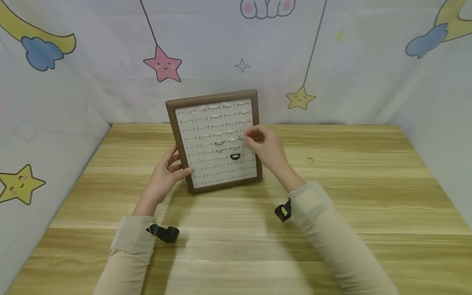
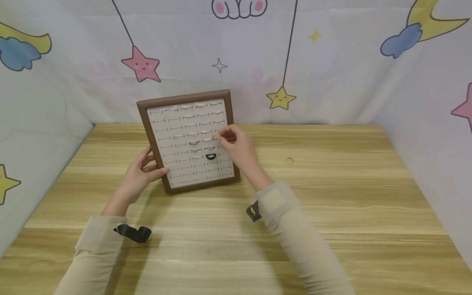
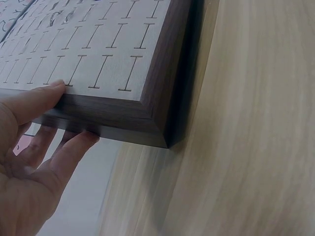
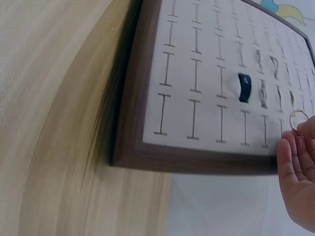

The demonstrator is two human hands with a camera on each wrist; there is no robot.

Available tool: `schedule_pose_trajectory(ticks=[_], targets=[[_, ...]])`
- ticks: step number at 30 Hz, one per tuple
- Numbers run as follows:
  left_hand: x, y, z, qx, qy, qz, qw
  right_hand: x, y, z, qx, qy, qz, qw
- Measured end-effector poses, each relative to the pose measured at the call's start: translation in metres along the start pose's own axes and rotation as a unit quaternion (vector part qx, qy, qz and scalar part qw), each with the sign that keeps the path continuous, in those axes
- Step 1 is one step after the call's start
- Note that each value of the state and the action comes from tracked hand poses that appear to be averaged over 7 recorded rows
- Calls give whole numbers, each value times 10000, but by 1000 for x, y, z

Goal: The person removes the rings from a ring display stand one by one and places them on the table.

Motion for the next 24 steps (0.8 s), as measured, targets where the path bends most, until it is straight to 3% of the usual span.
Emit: schedule_pose_trajectory(ticks=[11, 19, 24], targets=[[0, 0, -1, 16, 2, -8, 10000, 33, 57, -19, 437, -730, -475, 9952], [-1, -1, -1, 31, 56, 82, 9999, 71, 99, -23, 267, -1342, 350, 9900], [-1, -1, 0, 32, 70, 97, 9999, 91, 116, -19, 118, -1694, 924, 9811]])
Point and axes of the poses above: each hand's wrist, its own z-axis away from the middle knuckle, its own y-axis out of the back of the hand, x = y × z, the point moved 2 cm from there along -z, towards the middle knuckle, and after that the axes turned 12 degrees about x, right-handed, at the moved point
